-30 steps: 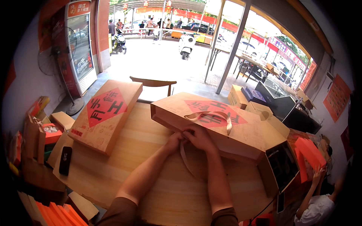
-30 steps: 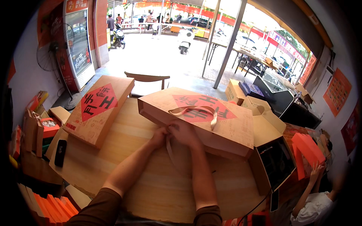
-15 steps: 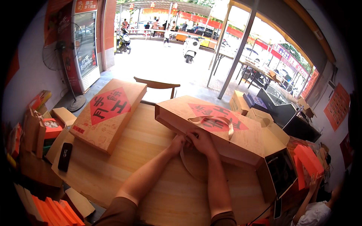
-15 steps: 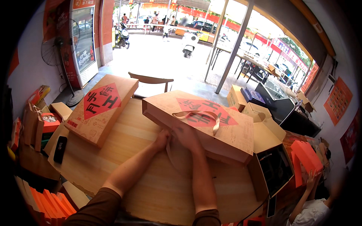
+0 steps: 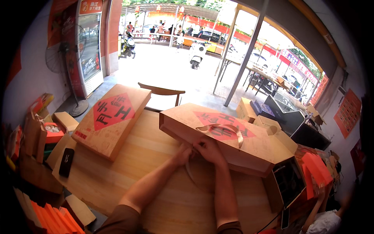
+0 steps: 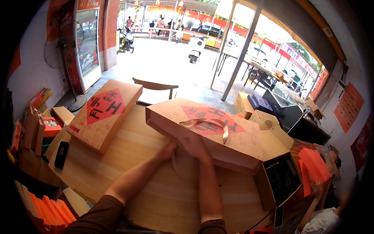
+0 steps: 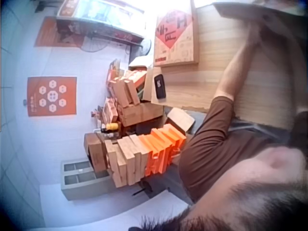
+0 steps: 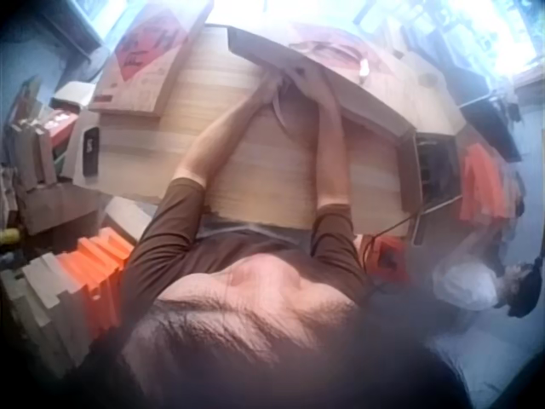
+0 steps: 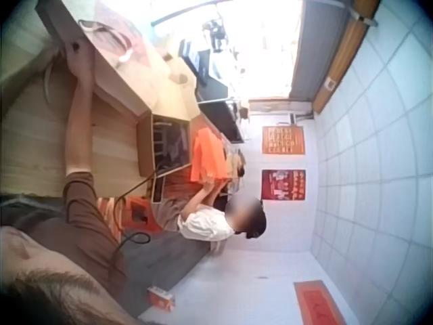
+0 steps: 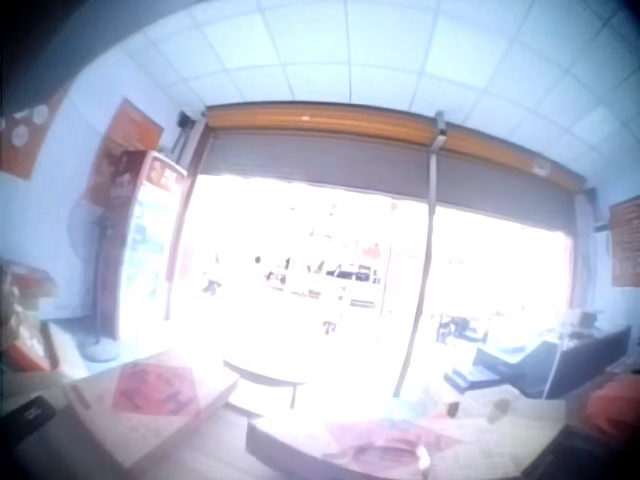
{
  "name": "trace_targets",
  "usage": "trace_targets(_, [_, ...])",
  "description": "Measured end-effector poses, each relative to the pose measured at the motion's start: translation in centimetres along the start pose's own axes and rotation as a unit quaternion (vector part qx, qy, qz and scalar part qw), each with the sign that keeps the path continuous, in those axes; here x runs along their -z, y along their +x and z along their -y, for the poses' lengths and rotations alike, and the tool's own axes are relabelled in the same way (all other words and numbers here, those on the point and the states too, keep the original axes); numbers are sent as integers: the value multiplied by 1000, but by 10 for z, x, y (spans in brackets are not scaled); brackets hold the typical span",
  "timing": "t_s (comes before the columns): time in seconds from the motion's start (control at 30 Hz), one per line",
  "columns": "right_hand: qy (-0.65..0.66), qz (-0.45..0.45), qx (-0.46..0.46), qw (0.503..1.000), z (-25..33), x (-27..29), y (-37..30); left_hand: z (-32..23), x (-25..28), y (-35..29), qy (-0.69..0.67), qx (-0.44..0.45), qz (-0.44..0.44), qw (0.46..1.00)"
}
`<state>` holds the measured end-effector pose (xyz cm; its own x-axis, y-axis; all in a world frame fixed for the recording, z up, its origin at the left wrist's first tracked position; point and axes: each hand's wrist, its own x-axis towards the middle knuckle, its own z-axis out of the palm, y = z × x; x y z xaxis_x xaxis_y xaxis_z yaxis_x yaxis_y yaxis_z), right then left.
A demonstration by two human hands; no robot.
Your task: The person assembles cardboard gift boxes by folding the flaps, securing the structure, and placing them on a table in a gift shop display area.
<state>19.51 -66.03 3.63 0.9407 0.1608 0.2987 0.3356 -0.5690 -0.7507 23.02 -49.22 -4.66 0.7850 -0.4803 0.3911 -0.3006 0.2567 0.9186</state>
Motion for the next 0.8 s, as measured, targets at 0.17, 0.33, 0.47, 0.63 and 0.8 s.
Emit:
trace_targets(0.17, [-26,35,-68,997,4,12,-6,71,12,7,276,-309,-26,910])
trace_targets(0.33, [-17,71,-36,997,8,23,-13,18,1,-2,161,-116,22,980])
trace_targets(0.47, [-64,92,-11,994,22,28,-15,7,-7,6,204,-218,-7,954])
trace_targets(0.63, [-70,113,-70,989,30,32,-20,9,-10,-1,246,-127,40,960])
trace_targets(0.8, [-110,159,-42,980,47,41,-26,5,-5,0,279,-120,94,948])
